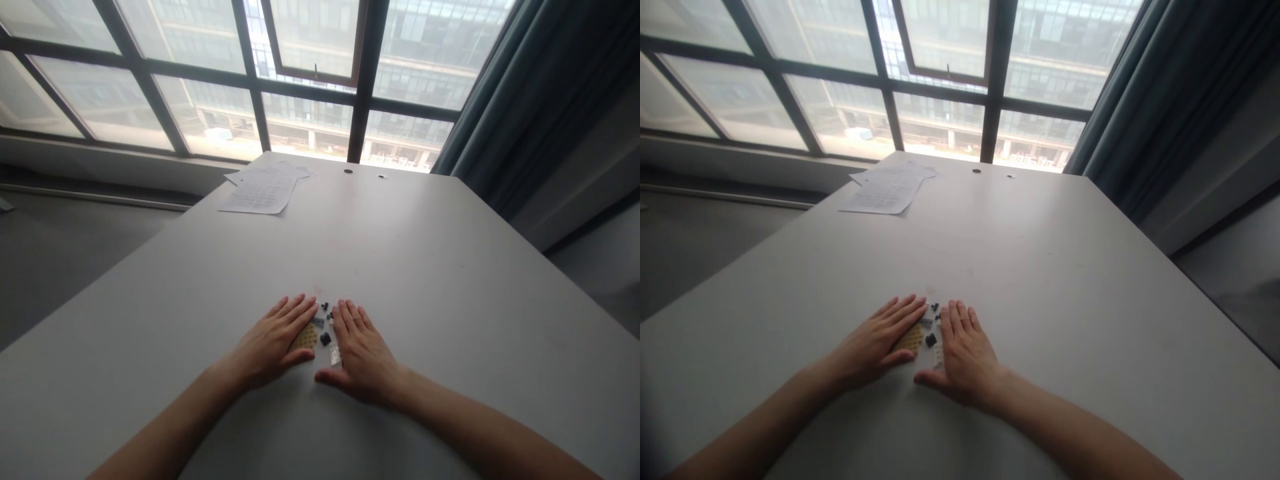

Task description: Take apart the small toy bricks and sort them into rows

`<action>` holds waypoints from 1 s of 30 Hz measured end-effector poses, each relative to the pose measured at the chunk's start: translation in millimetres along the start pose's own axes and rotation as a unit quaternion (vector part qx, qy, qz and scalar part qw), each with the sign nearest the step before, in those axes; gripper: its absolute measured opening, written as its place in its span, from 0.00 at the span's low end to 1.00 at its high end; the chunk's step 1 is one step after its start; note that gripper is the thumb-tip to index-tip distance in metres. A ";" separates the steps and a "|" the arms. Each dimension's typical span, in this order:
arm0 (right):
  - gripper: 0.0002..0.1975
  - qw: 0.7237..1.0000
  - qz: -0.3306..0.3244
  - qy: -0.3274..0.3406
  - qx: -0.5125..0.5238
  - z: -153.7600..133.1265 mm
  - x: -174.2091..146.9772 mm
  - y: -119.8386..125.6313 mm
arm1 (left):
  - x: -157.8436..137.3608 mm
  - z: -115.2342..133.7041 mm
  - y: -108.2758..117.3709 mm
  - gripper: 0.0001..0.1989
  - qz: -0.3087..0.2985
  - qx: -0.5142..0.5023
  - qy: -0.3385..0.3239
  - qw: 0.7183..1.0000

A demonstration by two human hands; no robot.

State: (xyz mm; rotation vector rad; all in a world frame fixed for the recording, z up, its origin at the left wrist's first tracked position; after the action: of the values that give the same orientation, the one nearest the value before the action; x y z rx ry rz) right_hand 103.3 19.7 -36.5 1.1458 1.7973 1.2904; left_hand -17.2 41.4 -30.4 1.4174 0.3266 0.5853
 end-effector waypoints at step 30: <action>0.25 0.997 0.051 0.053 0.005 -48.8 110.8 -1.1 | -60.2 -103.2 26.2 0.48 0.067 0.053 0.188 0.978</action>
State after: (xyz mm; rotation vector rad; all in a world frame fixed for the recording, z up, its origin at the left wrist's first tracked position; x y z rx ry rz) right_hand 14.7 101.1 -23.2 1.2079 1.8428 1.4268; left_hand -127.5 94.1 -27.1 1.4358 0.5715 0.9624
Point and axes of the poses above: each hand's wrist, its own x-axis towards the middle knuckle, its own y-axis out of the back of the hand, z = x × y, the point moved 9 cm from there along x, towards the middle knuckle, and after that the axes turned 12 degrees about -y, right-handed, at the moved point
